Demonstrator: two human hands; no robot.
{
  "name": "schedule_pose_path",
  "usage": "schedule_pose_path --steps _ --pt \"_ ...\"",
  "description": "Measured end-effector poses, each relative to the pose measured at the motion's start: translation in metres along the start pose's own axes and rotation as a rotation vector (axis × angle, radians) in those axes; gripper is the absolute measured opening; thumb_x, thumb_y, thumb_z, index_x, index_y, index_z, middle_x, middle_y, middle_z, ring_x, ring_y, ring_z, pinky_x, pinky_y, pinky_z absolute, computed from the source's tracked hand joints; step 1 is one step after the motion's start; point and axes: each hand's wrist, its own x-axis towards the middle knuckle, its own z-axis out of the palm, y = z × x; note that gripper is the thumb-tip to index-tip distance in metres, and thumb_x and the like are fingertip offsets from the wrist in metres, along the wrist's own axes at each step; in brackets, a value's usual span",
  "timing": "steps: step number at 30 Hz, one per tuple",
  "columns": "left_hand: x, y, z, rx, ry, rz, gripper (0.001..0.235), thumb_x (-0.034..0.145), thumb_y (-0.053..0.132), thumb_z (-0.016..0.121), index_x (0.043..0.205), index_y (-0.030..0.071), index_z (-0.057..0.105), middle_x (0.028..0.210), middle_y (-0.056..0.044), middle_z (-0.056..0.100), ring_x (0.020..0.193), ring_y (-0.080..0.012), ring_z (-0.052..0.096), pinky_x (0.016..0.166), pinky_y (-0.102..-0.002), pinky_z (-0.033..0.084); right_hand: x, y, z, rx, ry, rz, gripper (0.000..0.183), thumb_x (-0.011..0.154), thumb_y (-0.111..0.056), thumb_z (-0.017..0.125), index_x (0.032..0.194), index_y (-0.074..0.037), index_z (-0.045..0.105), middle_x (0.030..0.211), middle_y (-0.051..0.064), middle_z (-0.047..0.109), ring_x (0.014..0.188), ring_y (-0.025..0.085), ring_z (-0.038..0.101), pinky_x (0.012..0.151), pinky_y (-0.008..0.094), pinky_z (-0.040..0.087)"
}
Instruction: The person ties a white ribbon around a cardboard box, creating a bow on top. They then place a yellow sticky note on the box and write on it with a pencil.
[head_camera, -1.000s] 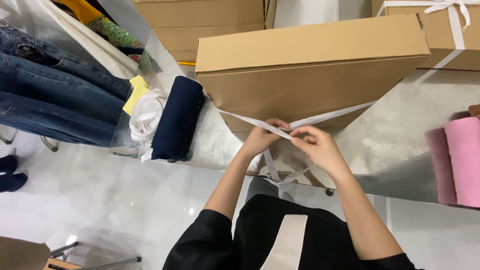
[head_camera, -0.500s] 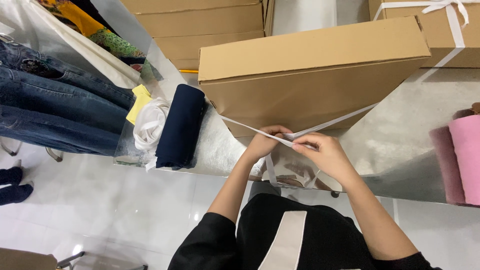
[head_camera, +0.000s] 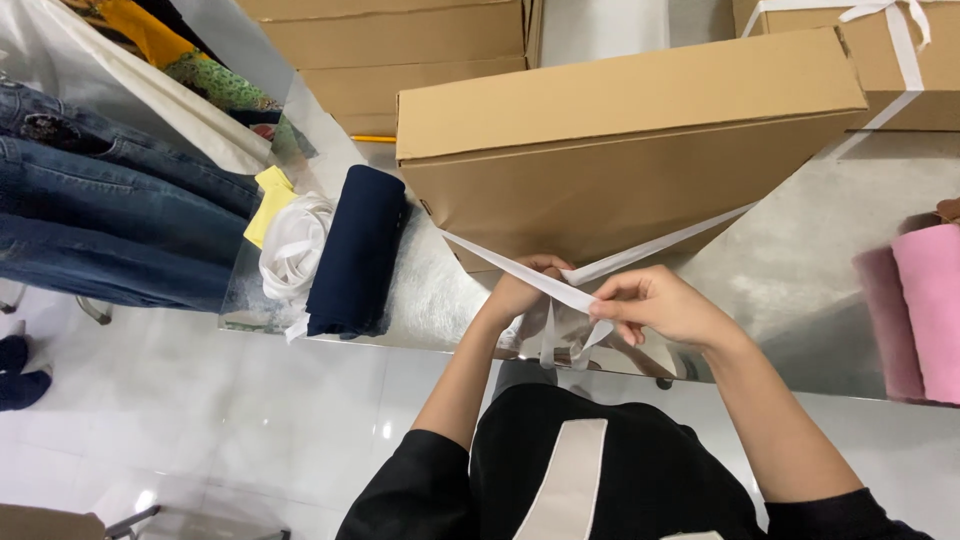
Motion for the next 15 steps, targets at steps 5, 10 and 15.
schedule_pose_path --steps 5,10,15 --pt "-0.002 -0.045 -0.004 0.076 0.047 0.045 0.021 0.094 0.005 0.066 0.107 0.008 0.081 0.097 -0.018 0.075 0.101 -0.0271 0.066 0.098 -0.04 0.052 -0.001 0.006 -0.01 0.038 0.085 0.017 0.007 0.095 0.003 0.072 0.095 0.01 0.075 0.074 0.017 0.072 0.044 0.017 0.062 0.039 0.027 0.052" --pt "0.011 -0.089 0.0 0.081 0.142 -0.062 0.021 0.092 0.013 0.065 0.103 0.014 0.083 0.08 0.002 0.072 0.078 -0.0097 0.062 0.075 -0.026 0.05 0.006 0.024 -0.025 -0.062 0.396 -0.045 0.019 0.094 -0.008 0.083 0.098 0.009 0.075 0.068 0.015 0.065 0.051 0.015 0.059 0.044 0.026 0.049" --pt "-0.014 -0.032 0.008 0.121 0.166 -0.035 0.024 0.091 0.009 0.062 0.104 0.009 0.083 0.075 -0.002 0.071 0.076 -0.0129 0.062 0.073 -0.029 0.051 0.02 0.035 -0.019 -0.046 0.494 -0.044 0.022 0.094 -0.014 0.087 0.101 0.004 0.077 0.066 0.013 0.065 0.05 0.013 0.057 0.042 0.023 0.045"
